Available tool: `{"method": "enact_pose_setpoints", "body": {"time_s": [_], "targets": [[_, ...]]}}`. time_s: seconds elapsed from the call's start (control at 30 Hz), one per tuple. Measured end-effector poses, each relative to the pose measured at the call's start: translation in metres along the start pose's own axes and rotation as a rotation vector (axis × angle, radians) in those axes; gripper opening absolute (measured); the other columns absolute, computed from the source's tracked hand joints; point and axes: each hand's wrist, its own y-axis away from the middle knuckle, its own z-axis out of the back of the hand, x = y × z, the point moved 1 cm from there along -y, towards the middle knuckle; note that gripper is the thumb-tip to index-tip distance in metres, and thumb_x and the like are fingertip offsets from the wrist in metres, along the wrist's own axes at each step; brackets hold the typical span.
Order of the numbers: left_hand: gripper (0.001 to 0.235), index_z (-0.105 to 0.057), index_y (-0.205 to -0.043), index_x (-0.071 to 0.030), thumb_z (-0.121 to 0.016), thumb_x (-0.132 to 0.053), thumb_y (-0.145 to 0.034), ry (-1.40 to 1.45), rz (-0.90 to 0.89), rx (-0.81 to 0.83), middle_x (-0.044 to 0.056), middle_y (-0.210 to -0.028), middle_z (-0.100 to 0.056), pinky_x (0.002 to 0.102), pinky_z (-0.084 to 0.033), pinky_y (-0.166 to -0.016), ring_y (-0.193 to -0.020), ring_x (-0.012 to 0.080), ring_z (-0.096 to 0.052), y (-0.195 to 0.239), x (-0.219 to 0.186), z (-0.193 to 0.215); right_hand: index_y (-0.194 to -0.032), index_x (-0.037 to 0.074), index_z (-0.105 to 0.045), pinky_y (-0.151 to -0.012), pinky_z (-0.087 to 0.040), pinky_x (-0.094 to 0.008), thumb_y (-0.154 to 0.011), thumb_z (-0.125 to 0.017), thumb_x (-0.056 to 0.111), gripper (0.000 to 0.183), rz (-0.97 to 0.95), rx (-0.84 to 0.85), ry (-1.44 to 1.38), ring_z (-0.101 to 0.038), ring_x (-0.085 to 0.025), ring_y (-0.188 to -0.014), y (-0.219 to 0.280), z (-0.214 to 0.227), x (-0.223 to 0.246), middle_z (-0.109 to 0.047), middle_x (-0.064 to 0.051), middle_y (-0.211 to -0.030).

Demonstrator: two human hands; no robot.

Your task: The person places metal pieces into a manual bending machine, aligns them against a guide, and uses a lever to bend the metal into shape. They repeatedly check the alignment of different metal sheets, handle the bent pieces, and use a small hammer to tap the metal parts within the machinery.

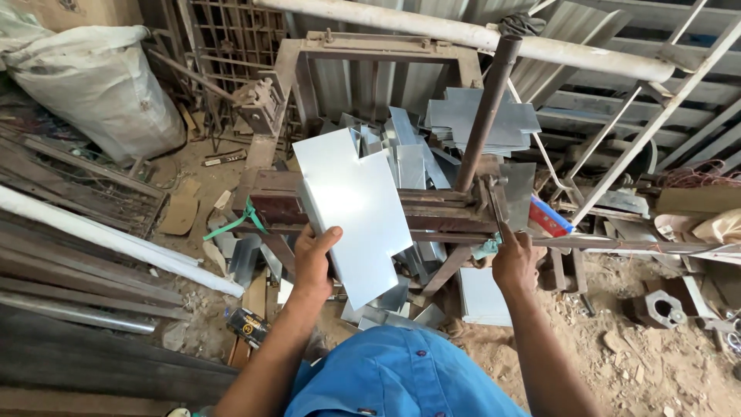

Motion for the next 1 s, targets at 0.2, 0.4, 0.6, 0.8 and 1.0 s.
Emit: {"method": "enact_pose_setpoints", "body": {"time_s": [0.2, 0.4, 0.6, 0.8, 1.0], "targets": [[0.049, -0.062, -0.116, 0.000, -0.080, -0.025, -0.077, -0.005, 0.011, 0.044, 0.013, -0.100, -0.070, 0.039, -0.060, -0.080, -0.091, 0.0232, -0.071, -0.001, 0.004, -0.001, -0.150, 0.020, -0.051, -0.095, -0.050, -0.049, -0.093, -0.066, 0.011, 0.059, 0.049, -0.055, -0.026, -0.056, -0.038, -0.122, 0.003, 0.002, -0.007, -0.053, -0.016, -0.138], [0.059, -0.058, -0.125, 0.002, -0.078, -0.029, -0.078, 0.122, 0.018, 0.073, 0.015, -0.106, -0.068, 0.043, -0.059, -0.084, -0.097, 0.0262, -0.069, 0.000, 0.008, -0.016, -0.156, 0.015, -0.046, -0.104, -0.050, -0.046, -0.094, -0.067, 0.016, 0.066, 0.057, -0.201, -0.304, -0.065, -0.028, -0.122, 0.038, 0.016, 0.022, -0.063, -0.011, -0.138], [0.064, -0.052, -0.134, -0.003, -0.076, -0.028, -0.080, 0.303, 0.057, 0.102, 0.014, -0.118, -0.063, 0.044, -0.057, -0.095, -0.111, 0.0273, -0.064, 0.000, 0.018, -0.051, -0.146, 0.012, -0.047, -0.106, -0.049, -0.043, -0.084, -0.071, 0.017, 0.066, -0.054, 0.797, -1.644, -0.060, -0.025, -0.124, 0.097, 0.006, 0.086, -0.058, -0.010, -0.141], [0.053, -0.052, -0.130, -0.007, -0.072, -0.028, -0.086, 0.320, 0.128, 0.168, 0.009, -0.119, -0.062, 0.045, -0.049, -0.100, -0.116, 0.0262, -0.058, 0.005, 0.042, -0.060, -0.136, -0.002, -0.054, -0.111, -0.046, -0.044, -0.100, -0.063, 0.008, 0.039, -0.213, 0.643, -1.868, -0.060, -0.026, -0.125, 0.091, 0.004, 0.115, -0.065, -0.014, -0.130], [0.051, -0.048, -0.121, -0.013, -0.067, -0.053, -0.096, 0.555, 0.234, 0.143, 0.005, -0.114, -0.058, 0.047, -0.041, -0.101, -0.111, 0.0250, -0.054, 0.011, 0.080, -0.012, -0.126, 0.000, -0.061, -0.087, -0.056, -0.044, -0.098, -0.059, 0.014, 0.031, -0.225, 0.588, -1.791, -0.070, -0.026, -0.101, 0.079, 0.015, 0.095, -0.073, -0.014, -0.114]]}}
